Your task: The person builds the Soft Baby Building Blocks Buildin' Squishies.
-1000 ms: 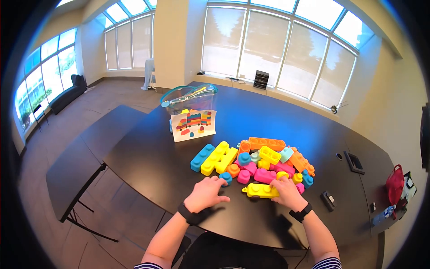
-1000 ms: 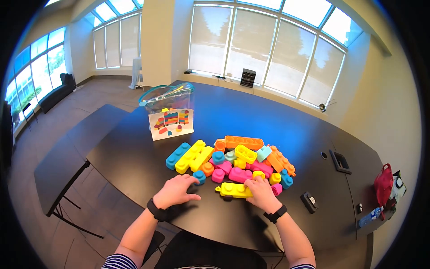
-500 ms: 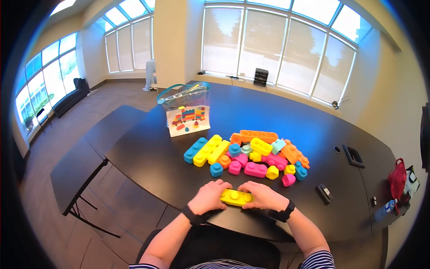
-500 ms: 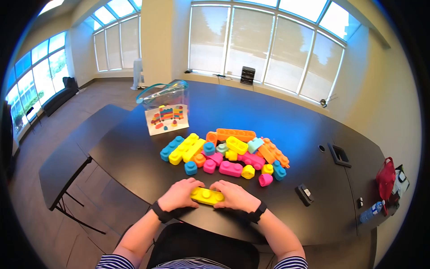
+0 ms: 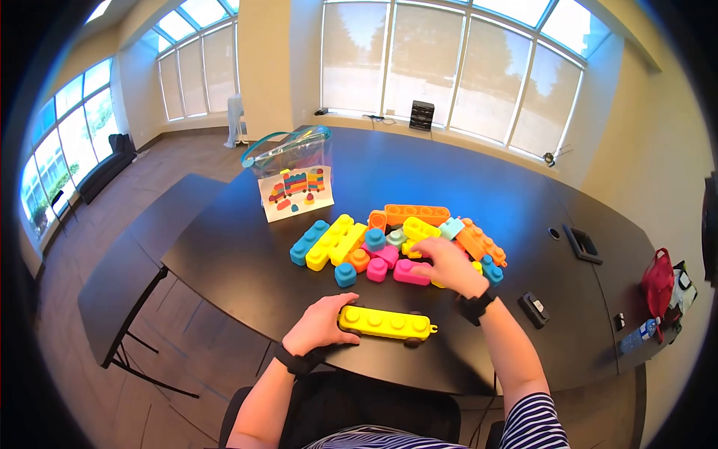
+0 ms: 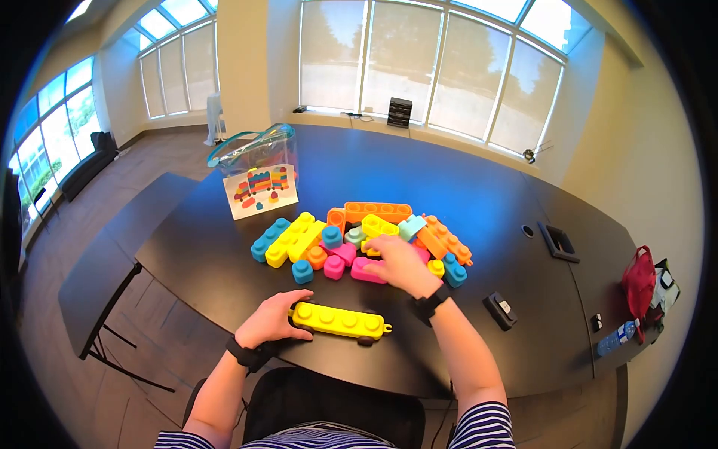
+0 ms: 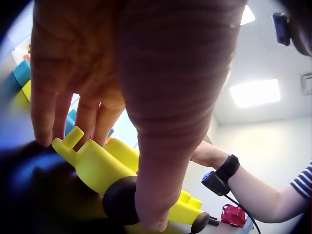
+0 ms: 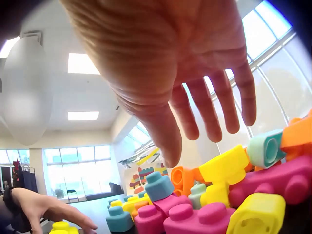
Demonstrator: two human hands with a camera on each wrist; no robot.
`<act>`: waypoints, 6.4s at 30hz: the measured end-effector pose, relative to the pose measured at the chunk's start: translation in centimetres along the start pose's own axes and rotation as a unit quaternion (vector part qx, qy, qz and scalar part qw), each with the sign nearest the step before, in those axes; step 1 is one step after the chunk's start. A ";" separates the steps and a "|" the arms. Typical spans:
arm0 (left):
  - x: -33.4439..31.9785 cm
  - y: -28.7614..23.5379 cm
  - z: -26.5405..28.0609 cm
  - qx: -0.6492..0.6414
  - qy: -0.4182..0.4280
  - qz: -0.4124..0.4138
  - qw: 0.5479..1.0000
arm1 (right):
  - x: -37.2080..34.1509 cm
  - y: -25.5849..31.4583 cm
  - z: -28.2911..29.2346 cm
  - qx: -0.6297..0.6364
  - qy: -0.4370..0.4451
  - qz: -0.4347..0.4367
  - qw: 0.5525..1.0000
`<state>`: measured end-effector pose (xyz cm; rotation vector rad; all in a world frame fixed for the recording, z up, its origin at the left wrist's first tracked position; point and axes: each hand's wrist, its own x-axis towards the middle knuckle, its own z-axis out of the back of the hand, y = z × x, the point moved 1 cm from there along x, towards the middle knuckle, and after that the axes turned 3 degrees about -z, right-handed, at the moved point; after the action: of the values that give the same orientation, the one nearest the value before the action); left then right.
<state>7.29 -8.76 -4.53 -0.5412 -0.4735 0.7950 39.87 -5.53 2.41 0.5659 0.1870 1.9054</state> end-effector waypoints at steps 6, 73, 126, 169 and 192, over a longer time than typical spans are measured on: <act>-0.4 -0.2 -0.2 -0.005 -0.023 -0.007 1.000 | 3.4 2.0 -6.1 -0.039 0.065 0.047 0.996; -0.7 0.9 -0.5 -0.059 -0.068 -0.014 0.996 | -3.3 -0.3 5.0 0.050 -0.060 -0.131 0.988; -0.3 0.0 0.6 -0.047 -0.028 0.002 0.998 | -0.9 -9.4 4.8 0.126 -0.106 -0.245 0.956; 2.4 -1.5 1.1 0.005 0.047 0.017 0.999 | -9.8 6.8 -1.4 -0.019 0.068 -0.014 0.997; 2.5 -0.9 0.5 0.010 0.044 0.007 0.999 | -9.3 9.4 -5.0 -0.268 0.055 0.064 0.960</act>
<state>9.04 -7.23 -3.09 -0.5588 -0.3798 0.7859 32.50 -17.12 -1.12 0.1049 -0.2985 2.0047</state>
